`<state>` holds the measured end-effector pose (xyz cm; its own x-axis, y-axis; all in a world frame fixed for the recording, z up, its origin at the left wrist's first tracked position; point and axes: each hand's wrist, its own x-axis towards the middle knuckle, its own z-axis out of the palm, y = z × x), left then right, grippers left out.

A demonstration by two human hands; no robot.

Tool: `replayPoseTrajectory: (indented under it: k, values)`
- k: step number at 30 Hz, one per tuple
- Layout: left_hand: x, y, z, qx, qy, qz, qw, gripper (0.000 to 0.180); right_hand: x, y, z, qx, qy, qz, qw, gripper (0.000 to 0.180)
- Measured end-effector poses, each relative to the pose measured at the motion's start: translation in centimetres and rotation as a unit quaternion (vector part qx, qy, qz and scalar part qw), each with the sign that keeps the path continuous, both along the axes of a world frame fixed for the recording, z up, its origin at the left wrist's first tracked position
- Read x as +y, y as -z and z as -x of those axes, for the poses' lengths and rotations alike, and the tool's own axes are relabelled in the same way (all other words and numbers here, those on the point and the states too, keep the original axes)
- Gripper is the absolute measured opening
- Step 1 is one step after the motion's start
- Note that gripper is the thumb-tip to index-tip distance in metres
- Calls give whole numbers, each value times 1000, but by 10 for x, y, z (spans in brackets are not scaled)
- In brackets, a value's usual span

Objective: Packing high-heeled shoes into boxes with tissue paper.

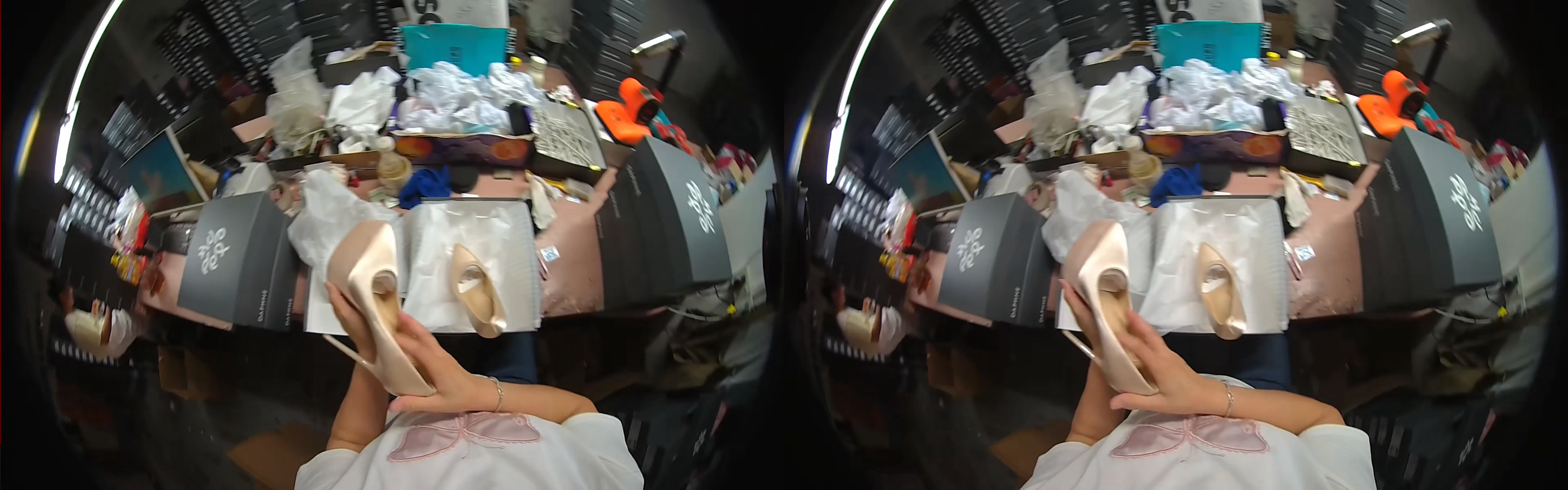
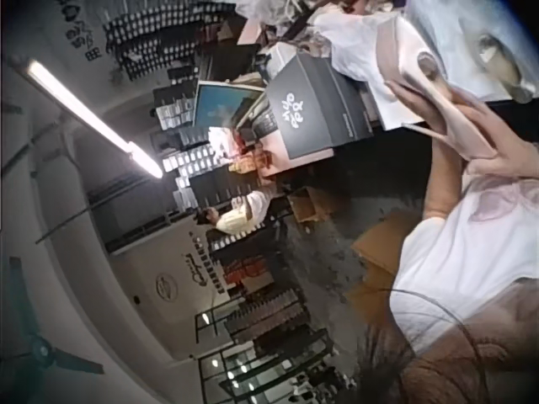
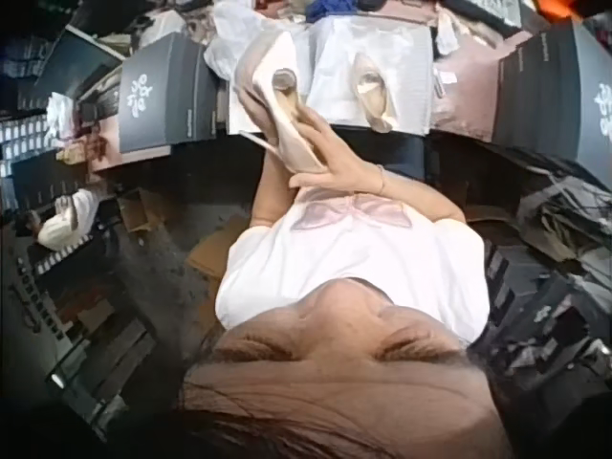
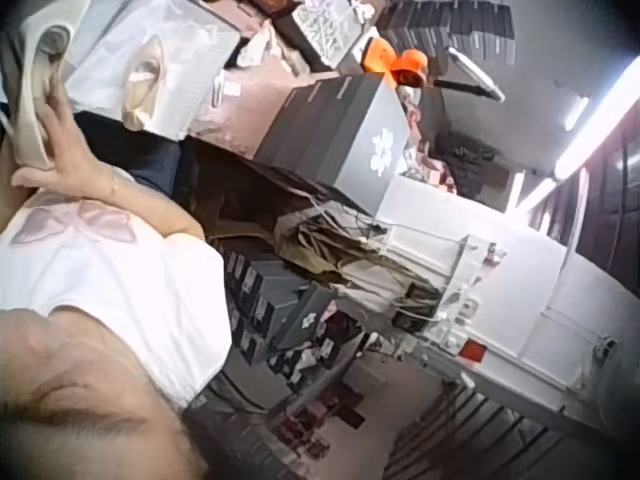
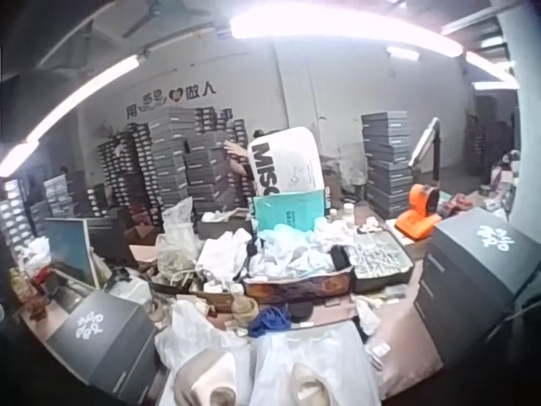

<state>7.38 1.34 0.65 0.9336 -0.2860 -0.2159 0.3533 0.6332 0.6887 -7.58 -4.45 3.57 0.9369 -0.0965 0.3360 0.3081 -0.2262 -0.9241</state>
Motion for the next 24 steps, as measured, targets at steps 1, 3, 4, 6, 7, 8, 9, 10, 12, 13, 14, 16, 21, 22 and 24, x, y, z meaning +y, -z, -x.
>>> replayPoseTrajectory:
  k: [1,3,4,6,7,8,9,10,12,13,14,16,21,22,24]
  values:
    - [-6,-13,5,-40,-3,-33,999,56,-3,1,1,-11,-6,0,1000,79]
    - [-1,7,-8,-213,67,-14,975,50,-23,-21,17,-35,23,-75,996,59]
    - [-4,9,-10,-289,93,-47,952,47,-41,-26,34,-15,53,-107,993,55]
    - [-10,26,-7,-335,136,-112,926,45,-78,-39,80,42,112,-243,962,56]
    - [-16,6,6,-364,223,-198,882,43,-95,-51,107,35,152,-206,966,57]
    - [-16,7,4,-433,282,-284,808,45,-112,-53,128,8,203,-78,976,54]
    - [-16,10,4,-490,336,-362,718,48,-123,-63,143,38,246,16,968,53]
    - [-24,9,12,-558,352,-394,640,54,-130,-69,160,81,310,108,941,52]
    - [-35,29,22,-660,337,-427,518,56,-148,-53,170,159,388,163,893,48]
    - [-48,37,29,-713,328,-426,450,57,-163,-40,176,197,418,196,865,45]
    - [-62,36,34,-721,360,-415,422,59,-178,-23,180,245,413,218,850,47]
    - [-78,52,35,-658,414,-385,497,61,-210,12,181,310,398,208,838,47]
    - [-65,61,45,-132,405,-257,868,57,-259,81,192,235,395,75,885,54]
    - [-59,58,49,15,410,-242,879,59,-262,78,188,229,405,26,885,55]
    - [-64,66,52,157,452,-185,858,59,-264,66,184,297,377,-237,844,65]
